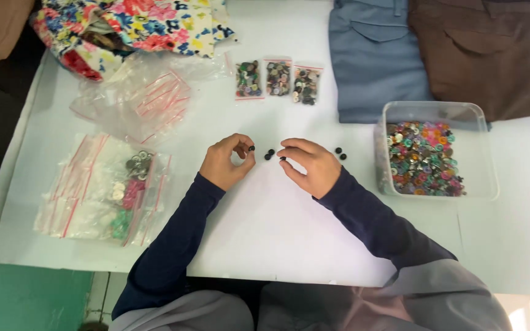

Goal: Sorting and counting buttons from a large container into small plastic bags

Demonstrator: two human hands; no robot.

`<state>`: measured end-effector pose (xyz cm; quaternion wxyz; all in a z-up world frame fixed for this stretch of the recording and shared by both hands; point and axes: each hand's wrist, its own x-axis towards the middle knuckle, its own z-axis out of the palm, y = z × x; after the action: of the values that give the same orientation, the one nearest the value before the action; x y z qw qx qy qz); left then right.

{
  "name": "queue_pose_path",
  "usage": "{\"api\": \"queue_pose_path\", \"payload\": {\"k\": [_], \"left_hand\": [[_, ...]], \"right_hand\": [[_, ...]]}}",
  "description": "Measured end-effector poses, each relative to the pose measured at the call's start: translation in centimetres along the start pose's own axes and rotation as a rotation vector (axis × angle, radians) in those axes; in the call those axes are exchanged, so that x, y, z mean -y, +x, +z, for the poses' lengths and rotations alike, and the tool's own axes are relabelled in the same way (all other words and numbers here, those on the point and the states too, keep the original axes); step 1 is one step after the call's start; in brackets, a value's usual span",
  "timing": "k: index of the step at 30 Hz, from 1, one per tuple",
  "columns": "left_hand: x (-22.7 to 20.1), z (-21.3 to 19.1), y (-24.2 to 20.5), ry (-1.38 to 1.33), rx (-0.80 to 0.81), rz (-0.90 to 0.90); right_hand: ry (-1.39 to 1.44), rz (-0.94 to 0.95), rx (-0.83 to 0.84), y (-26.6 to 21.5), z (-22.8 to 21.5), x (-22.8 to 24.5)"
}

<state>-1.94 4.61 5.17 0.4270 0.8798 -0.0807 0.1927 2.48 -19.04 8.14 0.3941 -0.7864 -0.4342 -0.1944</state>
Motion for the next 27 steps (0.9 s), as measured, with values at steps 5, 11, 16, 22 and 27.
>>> {"api": "queue_pose_path", "payload": {"k": [5,11,16,22,27], "left_hand": [[4.2,-1.3,-2.4,0.162,0.069,-0.049],[6.1,-0.2,-3.1,0.251,0.099,-0.100],[6.3,0.2,-3.0,0.255,0.124,-0.123],[5.4,-1.1,-3.1,0.203,0.119,-0.108],[8.3,-2.1,-2.4,0.233,-0.185,-0.058]], "right_hand": [[-0.353,-0.141,0.070,-0.1,7.3,-2.0],[-0.401,-0.090,0.105,-0.2,10.8,-2.0],[-0.461,-0.110,0.137,-0.3,11.6,-2.1],[-0.519,-0.119,0.195,0.9,11.4,-0.9],[-0.492,-0.078,0.208,4.8,12.6,0.1]]}}
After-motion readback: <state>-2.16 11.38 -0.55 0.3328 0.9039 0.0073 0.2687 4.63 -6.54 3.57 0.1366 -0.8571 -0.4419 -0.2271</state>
